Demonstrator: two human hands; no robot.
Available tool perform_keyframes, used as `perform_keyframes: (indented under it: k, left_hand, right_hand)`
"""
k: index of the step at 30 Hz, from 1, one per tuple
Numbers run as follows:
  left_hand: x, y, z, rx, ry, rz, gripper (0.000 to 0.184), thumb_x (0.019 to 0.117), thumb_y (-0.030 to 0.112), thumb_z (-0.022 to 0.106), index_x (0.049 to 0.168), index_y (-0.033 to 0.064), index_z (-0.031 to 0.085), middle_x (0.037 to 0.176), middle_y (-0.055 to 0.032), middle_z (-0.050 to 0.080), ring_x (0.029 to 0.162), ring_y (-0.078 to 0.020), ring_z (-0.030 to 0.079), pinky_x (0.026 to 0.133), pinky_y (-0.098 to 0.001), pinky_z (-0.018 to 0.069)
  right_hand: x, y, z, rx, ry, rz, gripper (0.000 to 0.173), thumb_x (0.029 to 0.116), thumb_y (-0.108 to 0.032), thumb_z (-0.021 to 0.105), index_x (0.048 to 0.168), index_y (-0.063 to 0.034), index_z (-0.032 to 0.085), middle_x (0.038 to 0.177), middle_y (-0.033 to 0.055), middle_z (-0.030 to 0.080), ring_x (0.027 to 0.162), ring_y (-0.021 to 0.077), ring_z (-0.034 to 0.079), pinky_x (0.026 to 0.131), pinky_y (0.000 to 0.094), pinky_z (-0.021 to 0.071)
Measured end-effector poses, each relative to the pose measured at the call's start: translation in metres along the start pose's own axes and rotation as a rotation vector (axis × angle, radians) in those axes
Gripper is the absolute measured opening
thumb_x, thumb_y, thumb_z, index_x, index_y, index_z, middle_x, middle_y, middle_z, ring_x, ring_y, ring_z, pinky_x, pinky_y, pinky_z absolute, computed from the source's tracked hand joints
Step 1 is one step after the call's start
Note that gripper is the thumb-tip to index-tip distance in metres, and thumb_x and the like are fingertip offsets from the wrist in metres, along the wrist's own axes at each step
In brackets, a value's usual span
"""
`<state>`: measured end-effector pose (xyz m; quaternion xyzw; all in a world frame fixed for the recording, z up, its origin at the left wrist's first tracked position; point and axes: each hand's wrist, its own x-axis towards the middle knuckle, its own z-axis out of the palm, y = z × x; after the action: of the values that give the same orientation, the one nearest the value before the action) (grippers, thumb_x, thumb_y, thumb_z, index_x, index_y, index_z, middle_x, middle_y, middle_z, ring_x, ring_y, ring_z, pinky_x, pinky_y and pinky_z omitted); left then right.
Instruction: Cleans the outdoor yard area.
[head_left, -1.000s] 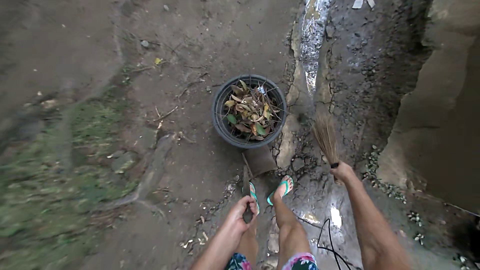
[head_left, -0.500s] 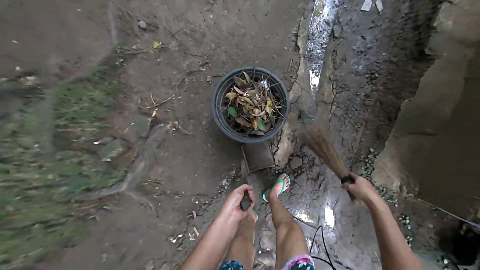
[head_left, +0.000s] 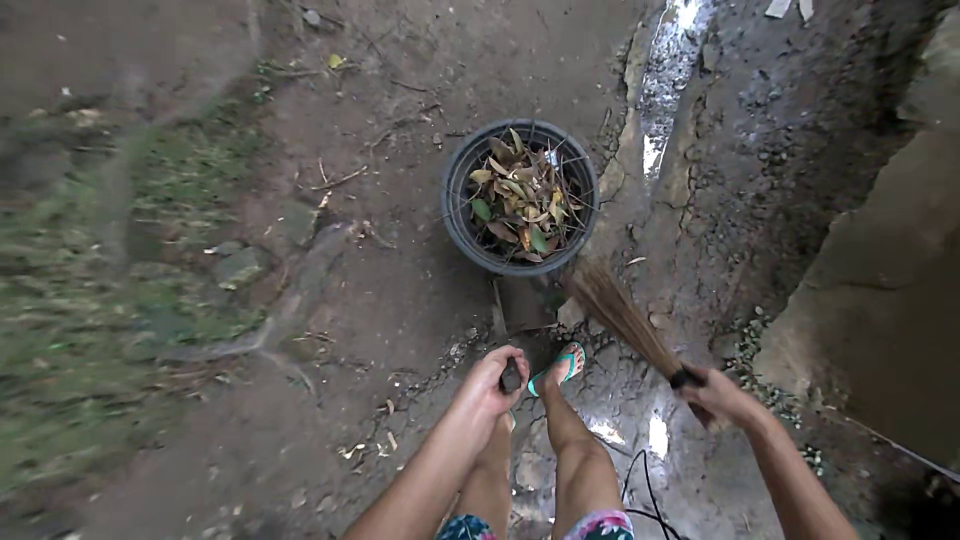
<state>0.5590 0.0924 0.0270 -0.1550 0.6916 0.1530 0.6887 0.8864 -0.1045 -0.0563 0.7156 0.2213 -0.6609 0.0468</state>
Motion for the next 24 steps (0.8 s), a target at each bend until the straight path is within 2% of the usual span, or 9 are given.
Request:
perform_keyframes:
  k: [3,7,10,12,15,17,19,21,24]
  left_hand:
    - [0.001,0.001,-0.003,0.027,-0.007,-0.010,0.009,0.0996,0.001,0.044,0.092,0.0067,0.046,0.060,-0.0035,0.049,0.042,-0.0067,0.050,0.039,-0.0162,0.0462]
    - [0.000,0.001,-0.007,0.034,0.004,-0.019,0.009,0.0989,0.001,0.045,0.092,0.0072,0.046,0.060,-0.0030,0.048,0.043,-0.0068,0.050,0.040,-0.0167,0.0467]
    - [0.000,0.002,-0.008,0.019,0.008,-0.021,0.009,0.0992,0.002,0.045,0.092,0.0069,0.047,0.060,-0.0034,0.049,0.043,-0.0070,0.051,0.039,-0.0166,0.0468]
    - [0.000,0.001,-0.008,0.010,0.004,-0.020,0.009,0.0991,0.002,0.045,0.092,0.0067,0.047,0.060,-0.0036,0.049,0.043,-0.0072,0.051,0.040,-0.0167,0.0469]
    - [0.000,-0.005,-0.007,0.023,0.001,-0.009,0.010,0.0992,0.002,0.045,0.091,0.0065,0.047,0.060,-0.0038,0.049,0.043,-0.0072,0.051,0.040,-0.0167,0.0468]
    - [-0.001,-0.007,-0.006,0.032,0.007,0.006,0.010,0.0994,0.001,0.045,0.092,0.0066,0.046,0.060,-0.0037,0.048,0.043,-0.0072,0.050,0.040,-0.0169,0.0464]
    - [-0.001,-0.008,-0.010,0.040,0.011,0.015,0.009,0.0990,0.000,0.045,0.092,0.0065,0.046,0.059,-0.0037,0.048,0.042,-0.0075,0.049,0.039,-0.0176,0.0459]
    - [-0.003,-0.007,-0.014,0.040,0.012,0.015,0.009,0.0982,-0.001,0.046,0.092,0.0060,0.046,0.059,-0.0039,0.048,0.041,-0.0076,0.049,0.039,-0.0174,0.0456]
    - [-0.004,-0.005,-0.020,0.038,0.008,0.012,0.009,0.0973,-0.001,0.046,0.092,0.0053,0.046,0.059,-0.0046,0.048,0.041,-0.0078,0.049,0.038,-0.0175,0.0452]
  right_hand:
    - [-0.047,0.024,0.024,0.155,-0.053,0.026,0.065,0.0942,-0.017,0.074,0.153,-0.0131,0.048,0.125,0.0198,0.067,0.106,0.0294,0.068,0.094,0.0492,0.0546]
    - [-0.053,0.044,0.034,0.189,0.059,0.080,0.063,0.0939,-0.016,0.074,0.152,-0.0145,0.050,0.120,0.0186,0.069,0.101,0.0293,0.069,0.091,0.0499,0.0556]
    - [-0.018,0.028,0.030,0.001,0.279,0.199,0.063,0.0950,-0.021,0.073,0.152,-0.0135,0.049,0.122,0.0257,0.067,0.109,0.0421,0.067,0.096,0.0618,0.0520]
    - [0.020,0.013,0.025,-0.116,0.383,0.289,0.065,0.0963,-0.025,0.069,0.154,-0.0119,0.043,0.127,0.0277,0.065,0.117,0.0459,0.064,0.098,0.0643,0.0502]
    - [0.076,0.005,0.016,-0.194,0.387,0.369,0.072,0.0963,-0.027,0.068,0.157,-0.0055,0.035,0.137,0.0268,0.060,0.127,0.0415,0.061,0.105,0.0592,0.0486]
    - [0.087,0.007,0.012,-0.232,0.293,0.318,0.066,0.0937,-0.027,0.072,0.149,-0.0023,0.047,0.138,0.0269,0.059,0.130,0.0409,0.058,0.108,0.0590,0.0457]
    - [0.069,0.013,0.010,-0.291,0.173,0.223,0.062,0.0944,-0.027,0.074,0.148,-0.0077,0.051,0.138,0.0265,0.060,0.131,0.0425,0.057,0.109,0.0605,0.0440]
    - [0.032,0.025,0.009,-0.284,0.118,0.153,0.066,0.0949,-0.024,0.074,0.154,-0.0150,0.047,0.137,0.0255,0.061,0.127,0.0425,0.059,0.108,0.0610,0.0454]
    - [-0.030,0.044,0.017,-0.120,0.103,0.095,0.069,0.0939,-0.018,0.076,0.156,-0.0181,0.045,0.131,0.0241,0.064,0.117,0.0389,0.065,0.102,0.0583,0.0500]
